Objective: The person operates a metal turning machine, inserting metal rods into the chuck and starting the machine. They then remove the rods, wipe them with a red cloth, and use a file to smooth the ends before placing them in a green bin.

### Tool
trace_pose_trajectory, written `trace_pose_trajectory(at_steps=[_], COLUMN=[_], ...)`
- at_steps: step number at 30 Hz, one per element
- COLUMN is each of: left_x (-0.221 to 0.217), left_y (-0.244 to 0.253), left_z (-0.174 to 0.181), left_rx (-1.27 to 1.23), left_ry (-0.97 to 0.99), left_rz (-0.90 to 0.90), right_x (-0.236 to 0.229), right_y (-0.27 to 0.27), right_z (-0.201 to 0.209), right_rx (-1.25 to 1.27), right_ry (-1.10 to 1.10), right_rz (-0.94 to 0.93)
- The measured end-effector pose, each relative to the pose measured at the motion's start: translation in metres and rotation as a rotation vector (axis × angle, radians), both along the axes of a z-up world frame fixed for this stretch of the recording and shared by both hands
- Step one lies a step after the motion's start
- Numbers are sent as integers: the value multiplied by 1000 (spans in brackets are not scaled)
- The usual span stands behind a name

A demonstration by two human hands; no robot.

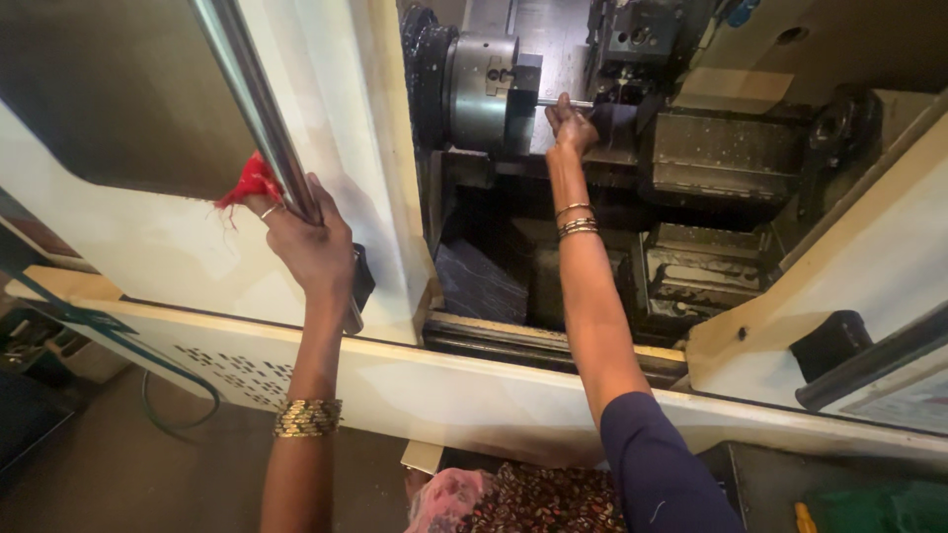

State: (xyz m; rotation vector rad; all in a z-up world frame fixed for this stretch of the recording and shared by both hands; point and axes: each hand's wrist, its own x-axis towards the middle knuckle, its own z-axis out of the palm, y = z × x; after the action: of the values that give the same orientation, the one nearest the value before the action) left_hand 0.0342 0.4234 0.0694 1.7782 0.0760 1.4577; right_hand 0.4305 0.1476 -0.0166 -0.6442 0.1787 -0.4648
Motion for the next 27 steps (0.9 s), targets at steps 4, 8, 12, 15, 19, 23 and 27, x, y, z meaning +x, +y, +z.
trace_pose_trajectory(at_steps=[4,8,12,15,19,23,27], left_x=[-1,-1,-1,-1,0,2,15], left_y=[0,-1,0,0,1,5,16], left_z=[-1,-3,-3,-4,-5,-10,-24], left_rx=[-13,-7,-1,-20,21,-23,4], left_ry=[19,13,28,39,0,43,67], left_rz=[0,2,11,8,3,-16,35], right_x=[1,-4,-6,-2,4,-13,-83], right_y=[0,1,-1,1,-2,-10,-29], right_z=[0,2,4,1,-3,-8,-5], right_rx=[7,21,29,39,-34,-178,-589], right_ry=[8,-16,-24,-35,-52,-16,61], right_rz=[11,19,26,31,55,139,222])
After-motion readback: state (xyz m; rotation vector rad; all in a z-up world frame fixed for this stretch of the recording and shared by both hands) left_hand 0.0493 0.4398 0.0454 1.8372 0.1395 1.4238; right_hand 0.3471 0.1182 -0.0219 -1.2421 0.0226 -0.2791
